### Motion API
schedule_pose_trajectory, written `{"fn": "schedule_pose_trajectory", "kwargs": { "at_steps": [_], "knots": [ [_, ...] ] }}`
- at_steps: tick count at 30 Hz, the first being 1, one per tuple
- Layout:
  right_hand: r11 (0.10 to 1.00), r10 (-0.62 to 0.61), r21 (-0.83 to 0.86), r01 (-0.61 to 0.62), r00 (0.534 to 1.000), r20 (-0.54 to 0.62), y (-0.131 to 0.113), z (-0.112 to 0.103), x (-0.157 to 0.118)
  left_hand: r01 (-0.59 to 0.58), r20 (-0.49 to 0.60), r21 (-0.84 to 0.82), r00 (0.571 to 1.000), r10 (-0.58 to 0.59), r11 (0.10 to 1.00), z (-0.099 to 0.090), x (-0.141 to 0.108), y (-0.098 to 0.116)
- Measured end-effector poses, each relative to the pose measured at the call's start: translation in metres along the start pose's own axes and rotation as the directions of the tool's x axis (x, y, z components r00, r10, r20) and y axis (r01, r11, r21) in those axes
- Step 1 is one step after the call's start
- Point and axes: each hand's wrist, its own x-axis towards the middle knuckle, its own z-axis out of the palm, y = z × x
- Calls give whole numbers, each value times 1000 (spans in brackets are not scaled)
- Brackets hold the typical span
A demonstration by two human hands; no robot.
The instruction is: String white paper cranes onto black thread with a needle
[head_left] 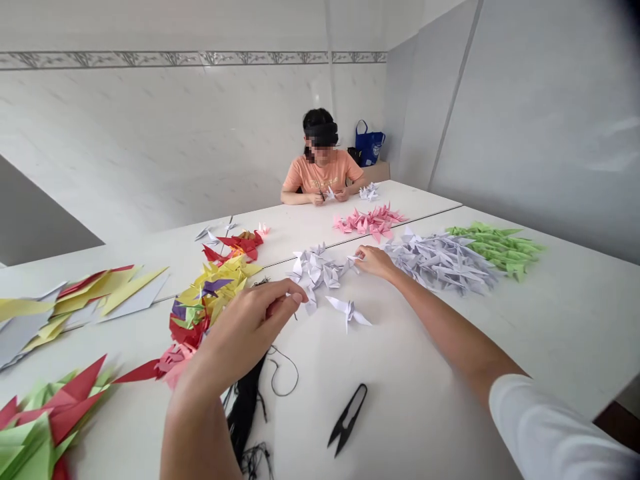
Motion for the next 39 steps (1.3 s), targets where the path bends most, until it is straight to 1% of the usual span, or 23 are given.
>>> {"fn": "schedule_pose_trajectory", "kwargs": {
  "at_steps": [2, 5, 8, 11, 14, 17, 20, 24, 27, 28, 29, 30, 31, 32, 33, 34, 35, 36, 37, 39],
  "knots": [
    [1000, -16, 24, 17, 1000, -20, -1, 8, 4, 29, -4, -5, 1000, -29, 1000, 0, 0, 1],
    [995, -48, 83, 57, 993, -107, -8, 5, 4, 51, -28, -7, 998, -51, 999, 3, 4, 1],
    [975, -116, 170, 145, 979, -168, -23, -10, 2, 65, -65, 6, 996, -65, 998, 8, 11, -2],
    [936, -201, 257, 240, 965, -171, -42, -27, -4, 74, -82, 35, 994, -71, 997, 16, 19, -5],
    [917, -230, 285, 280, 953, -197, -60, -41, -13, 82, -70, 70, 995, -77, 994, 23, 27, -7],
    [929, -216, 246, 277, 945, -248, -70, -53, -21, 99, -52, 73, 994, -95, 992, 27, 32, -7],
    [959, -186, 153, 241, 935, -303, -71, -64, -25, 111, -39, 81, 993, -108, 991, 29, 35, -8],
    [990, -128, 13, 143, 923, -363, -66, -76, -28, 123, -38, 101, 992, -120, 987, 31, 38, -10],
    [992, -104, -109, 69, 926, -364, -62, -82, -29, 114, -35, 101, 993, -111, 988, 34, 39, -11],
    [989, -114, -131, 71, 928, -355, -62, -84, -29, 115, -36, 101, 993, -112, 988, 35, 39, -11],
    [989, -136, -110, 104, 929, -343, -62, -85, -29, 115, -42, 100, 993, -111, 988, 35, 40, -11],
    [986, -163, -28, 163, 929, -332, -63, -86, -30, 113, -50, 97, 993, -108, 989, 36, 40, -10],
    [967, -194, 101, 236, 930, -312, -64, -87, -30, 108, -62, 85, 993, -103, 991, 37, 40, -10],
    [914, -224, 270, 301, 933, -282, -67, -87, -31, 100, -75, 63, 993, -95, 993, 37, 40, -9],
    [825, -251, 451, 340, 936, -247, -69, -87, -32, 89, -91, 34, 992, -85, 995, 37, 39, -7],
    [715, -272, 610, 342, 939, -208, -73, -86, -34, 74, -107, -2, 991, -74, 997, 38, 39, -6],
    [613, -289, 725, 314, 943, -164, -77, -85, -36, 58, -125, -40, 990, -63, 997, 38, 38, -4],
    [529, -307, 803, 274, 944, -119, -81, -84, -38, 44, -140, -76, 989, -54, 996, 38, 38, -1],
    [463, -329, 855, 236, 941, -82, -85, -82, -40, 30, -152, -107, 987, -46, 994, 38, 37, 1],
    [371, -375, 912, 177, 927, -28, -93, -78, -45, -3, -175, -154, 984, -24, 988, 39, 36, 5]
  ]
}}
